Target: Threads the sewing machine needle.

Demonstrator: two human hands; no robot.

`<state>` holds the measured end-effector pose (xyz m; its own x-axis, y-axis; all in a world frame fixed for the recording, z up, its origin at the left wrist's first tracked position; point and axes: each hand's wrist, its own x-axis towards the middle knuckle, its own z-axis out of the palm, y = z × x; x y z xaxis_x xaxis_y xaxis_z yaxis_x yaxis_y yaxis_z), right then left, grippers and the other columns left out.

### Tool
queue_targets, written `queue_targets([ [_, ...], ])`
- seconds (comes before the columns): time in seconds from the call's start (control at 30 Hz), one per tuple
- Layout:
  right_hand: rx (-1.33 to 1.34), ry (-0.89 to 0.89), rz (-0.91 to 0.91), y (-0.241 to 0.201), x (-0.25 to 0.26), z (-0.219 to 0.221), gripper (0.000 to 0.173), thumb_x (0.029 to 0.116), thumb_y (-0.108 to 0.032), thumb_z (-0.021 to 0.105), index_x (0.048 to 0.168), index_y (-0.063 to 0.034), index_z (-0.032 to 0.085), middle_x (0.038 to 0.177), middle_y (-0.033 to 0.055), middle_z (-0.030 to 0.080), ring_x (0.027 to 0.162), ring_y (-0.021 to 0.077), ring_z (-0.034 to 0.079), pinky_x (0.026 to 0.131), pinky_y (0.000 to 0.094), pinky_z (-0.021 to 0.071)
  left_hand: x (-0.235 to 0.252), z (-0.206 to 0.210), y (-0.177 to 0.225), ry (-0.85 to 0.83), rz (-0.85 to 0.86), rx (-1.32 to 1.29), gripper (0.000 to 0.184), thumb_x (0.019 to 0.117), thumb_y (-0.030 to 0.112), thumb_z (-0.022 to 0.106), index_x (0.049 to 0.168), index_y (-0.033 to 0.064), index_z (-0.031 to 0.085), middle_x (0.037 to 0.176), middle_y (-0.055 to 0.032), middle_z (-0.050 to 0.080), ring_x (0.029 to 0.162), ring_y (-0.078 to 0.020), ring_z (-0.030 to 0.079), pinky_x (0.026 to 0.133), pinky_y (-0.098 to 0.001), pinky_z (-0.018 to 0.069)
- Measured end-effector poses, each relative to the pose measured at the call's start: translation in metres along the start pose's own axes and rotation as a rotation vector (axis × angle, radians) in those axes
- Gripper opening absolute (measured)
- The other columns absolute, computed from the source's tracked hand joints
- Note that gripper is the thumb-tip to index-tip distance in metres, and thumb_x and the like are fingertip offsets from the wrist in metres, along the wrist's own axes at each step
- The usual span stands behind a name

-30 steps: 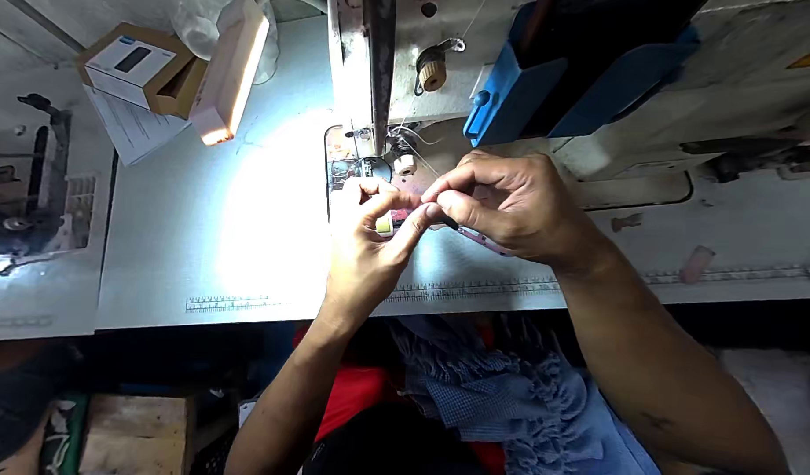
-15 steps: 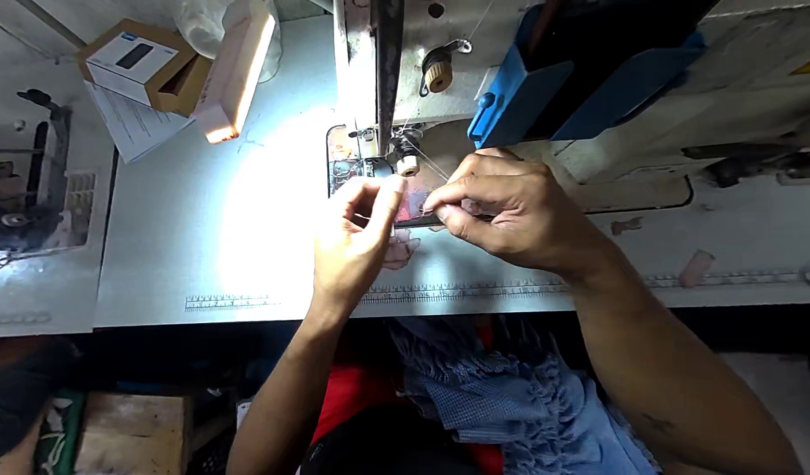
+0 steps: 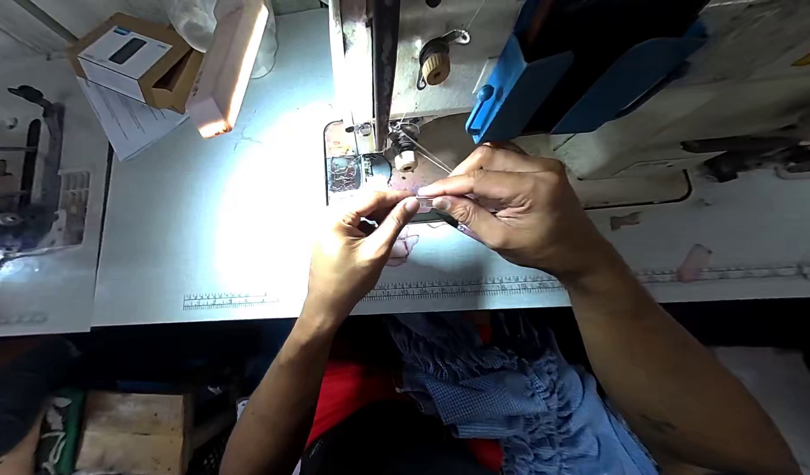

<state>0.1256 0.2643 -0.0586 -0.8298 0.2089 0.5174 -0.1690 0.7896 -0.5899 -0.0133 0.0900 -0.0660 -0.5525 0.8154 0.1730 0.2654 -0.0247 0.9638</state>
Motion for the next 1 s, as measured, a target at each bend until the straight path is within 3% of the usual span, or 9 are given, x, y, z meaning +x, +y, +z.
queue_targets([
  [0.1,-0.007,0.023,0.0,-0.001,0.001,0.001,0.014,0.0951,-0.012,0.07,0.102,-0.006,0.08,0.098,0.0048,0.073,0.097,0.012,0.066,0.092,0.0287,0.0527,-0.004,-0.007,0.002,0.024,0.045,0.0,0.013,0.0982,0.01,0.069,0.109,0.0048,0.076,0.094,-0.0017,0.074,0.07,-0.0066,0.067,0.058,-0.0197,0.057],
  [0.27,-0.001,0.053,0.002,0.0,0.0,0.004,0.013,0.0955,-0.012,0.07,0.102,-0.0061,0.08,0.098,0.0046,0.072,0.098,0.0119,0.066,0.091,0.0294,0.0533,-0.015,-0.022,0.01,-0.043,0.038,0.004,0.011,0.098,0.008,0.069,0.105,0.0036,0.076,0.088,-0.0012,0.074,0.067,-0.0068,0.067,0.056,-0.0199,0.0559],
  [0.4,-0.013,0.05,-0.011,0.002,-0.001,0.003,0.013,0.0954,-0.011,0.069,0.101,-0.0059,0.08,0.097,0.0048,0.072,0.099,0.0129,0.066,0.094,0.0313,0.052,-0.021,-0.055,0.011,-0.365,-0.05,0.266,0.009,0.096,0.022,0.07,0.098,0.0171,0.077,0.084,0.0101,0.071,0.068,-0.0004,0.061,0.057,-0.0171,0.0479],
  [0.5,-0.003,0.043,0.003,0.001,-0.003,0.003,0.014,0.0953,-0.012,0.069,0.101,-0.0063,0.08,0.095,0.0037,0.072,0.097,0.0126,0.065,0.093,0.0314,0.0514,-0.011,-0.06,0.012,-0.288,-0.123,0.485,0.023,0.0964,0.036,0.069,0.116,0.0254,0.073,0.095,0.013,0.071,0.071,-0.0001,0.062,0.057,-0.0197,0.0487],
  [0.57,0.028,0.032,0.033,0.0,-0.007,0.005,0.014,0.0954,-0.013,0.067,0.1,-0.0063,0.08,0.093,0.0021,0.071,0.094,0.011,0.063,0.088,0.0289,0.0513,0.004,-0.048,0.007,-0.079,-0.133,0.378,0.033,0.0976,0.033,0.069,0.128,0.02,0.07,0.102,0.009,0.075,0.076,-0.0007,0.067,0.063,-0.0192,0.0545],
  [0.63,0.075,-0.013,0.071,-0.003,-0.016,0.009,0.014,0.0944,-0.016,0.066,0.097,-0.0089,0.078,0.091,-0.0027,0.072,0.09,0.0063,0.064,0.083,0.0259,0.0535,0.017,-0.034,0.002,0.028,-0.15,0.25,0.031,0.0996,0.03,0.068,0.127,0.0165,0.071,0.099,0.0073,0.074,0.073,-0.0001,0.066,0.063,-0.0179,0.0549],
  [0.73,0.133,-0.167,0.105,-0.007,-0.036,0.017,0.014,0.0924,-0.021,0.067,0.092,-0.0126,0.078,0.085,-0.0072,0.07,0.085,0.0023,0.063,0.079,0.0235,0.0541,0.02,-0.015,-0.004,-0.036,-0.162,0.062,0.022,0.1047,0.025,0.06,0.113,0.01,0.073,0.094,0.0023,0.074,0.07,-0.0042,0.066,0.058,-0.0195,0.0539],
  [0.9,0.23,-0.343,0.156,-0.019,-0.064,0.019,0.019,0.0971,-0.023,0.061,0.093,-0.0125,0.077,0.084,-0.0052,0.07,0.082,-0.0016,0.063,0.075,0.0165,0.052,0.002,0.019,-0.004,-0.165,-0.299,-0.436,0.031,0.1102,0.022,0.048,0.128,0.0034,0.066,0.102,-0.0069,0.074,0.08,-0.0095,0.07,0.068,-0.0235,0.0582],
  [1.0,0.262,-0.401,0.188,-0.018,-0.075,0.012,0.02,0.0974,-0.026,0.061,0.092,-0.0129,0.076,0.082,-0.0047,0.068,0.082,-0.0014,0.061,0.074,0.0163,0.0503,-0.002,0.036,-0.01,-0.109,-0.286,-0.829,0.032,0.1114,0.029,0.042,0.114,0.0085,0.066,0.077,-0.0009,0.058,0.065,-0.0097,0.06,0.066,-0.0282,0.0577],
])
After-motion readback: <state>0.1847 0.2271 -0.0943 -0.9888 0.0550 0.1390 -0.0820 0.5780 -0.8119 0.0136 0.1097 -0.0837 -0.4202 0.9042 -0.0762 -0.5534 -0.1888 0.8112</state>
